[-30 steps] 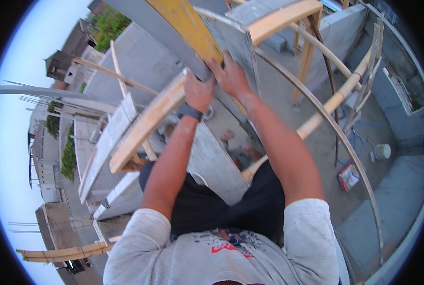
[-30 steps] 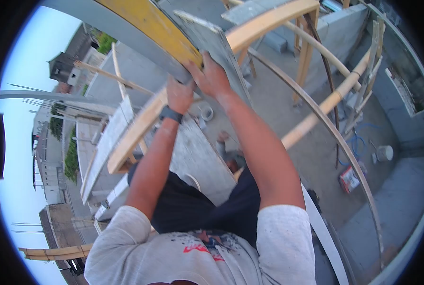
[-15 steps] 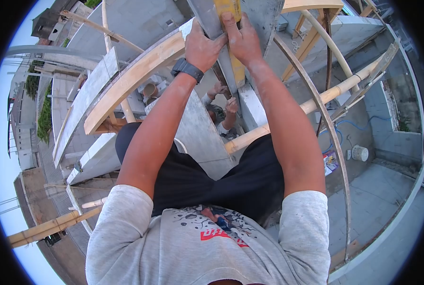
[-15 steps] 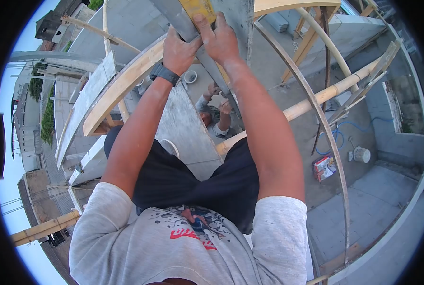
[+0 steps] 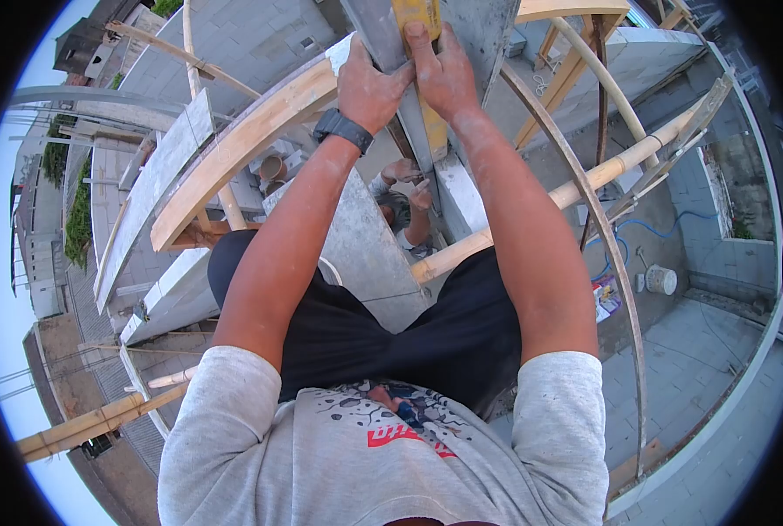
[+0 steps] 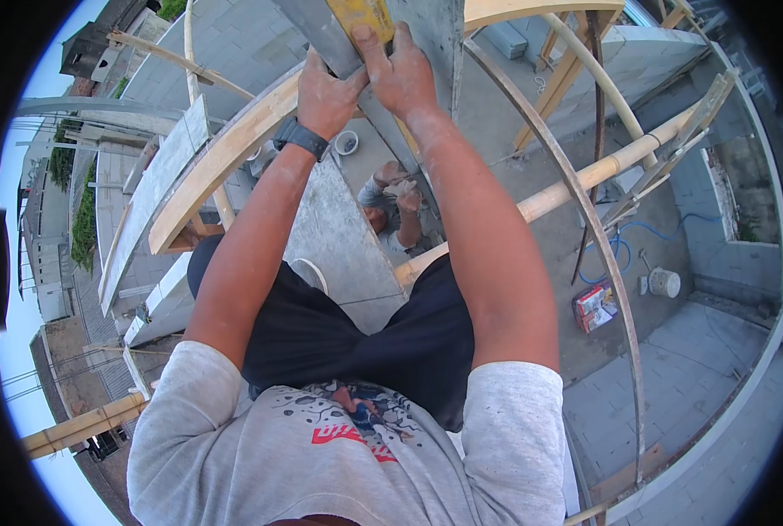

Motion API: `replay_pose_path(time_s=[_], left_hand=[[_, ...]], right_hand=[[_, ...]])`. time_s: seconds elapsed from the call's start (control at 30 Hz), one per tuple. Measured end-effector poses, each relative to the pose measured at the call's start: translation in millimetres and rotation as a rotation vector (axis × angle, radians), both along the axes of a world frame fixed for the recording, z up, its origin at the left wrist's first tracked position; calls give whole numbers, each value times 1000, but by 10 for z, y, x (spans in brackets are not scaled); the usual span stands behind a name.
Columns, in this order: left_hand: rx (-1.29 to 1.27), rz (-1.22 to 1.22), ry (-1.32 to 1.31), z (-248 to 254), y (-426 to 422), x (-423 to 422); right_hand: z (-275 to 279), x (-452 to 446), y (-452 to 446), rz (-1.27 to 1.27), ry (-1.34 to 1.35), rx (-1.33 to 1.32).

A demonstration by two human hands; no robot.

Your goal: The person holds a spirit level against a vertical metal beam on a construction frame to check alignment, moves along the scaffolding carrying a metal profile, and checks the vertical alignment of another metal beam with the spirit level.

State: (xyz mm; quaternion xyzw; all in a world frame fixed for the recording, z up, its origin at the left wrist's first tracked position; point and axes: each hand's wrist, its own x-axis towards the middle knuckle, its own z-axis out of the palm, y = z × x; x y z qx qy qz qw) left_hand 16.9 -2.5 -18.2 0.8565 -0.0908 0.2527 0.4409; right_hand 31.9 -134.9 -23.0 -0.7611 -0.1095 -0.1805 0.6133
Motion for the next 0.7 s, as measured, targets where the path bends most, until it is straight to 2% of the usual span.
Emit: replay_pose_path(time_s=[0.7], left_hand=[[-52, -1, 97, 64, -55, -101]], right_hand=[[-15, 12, 18, 17, 44, 20]])
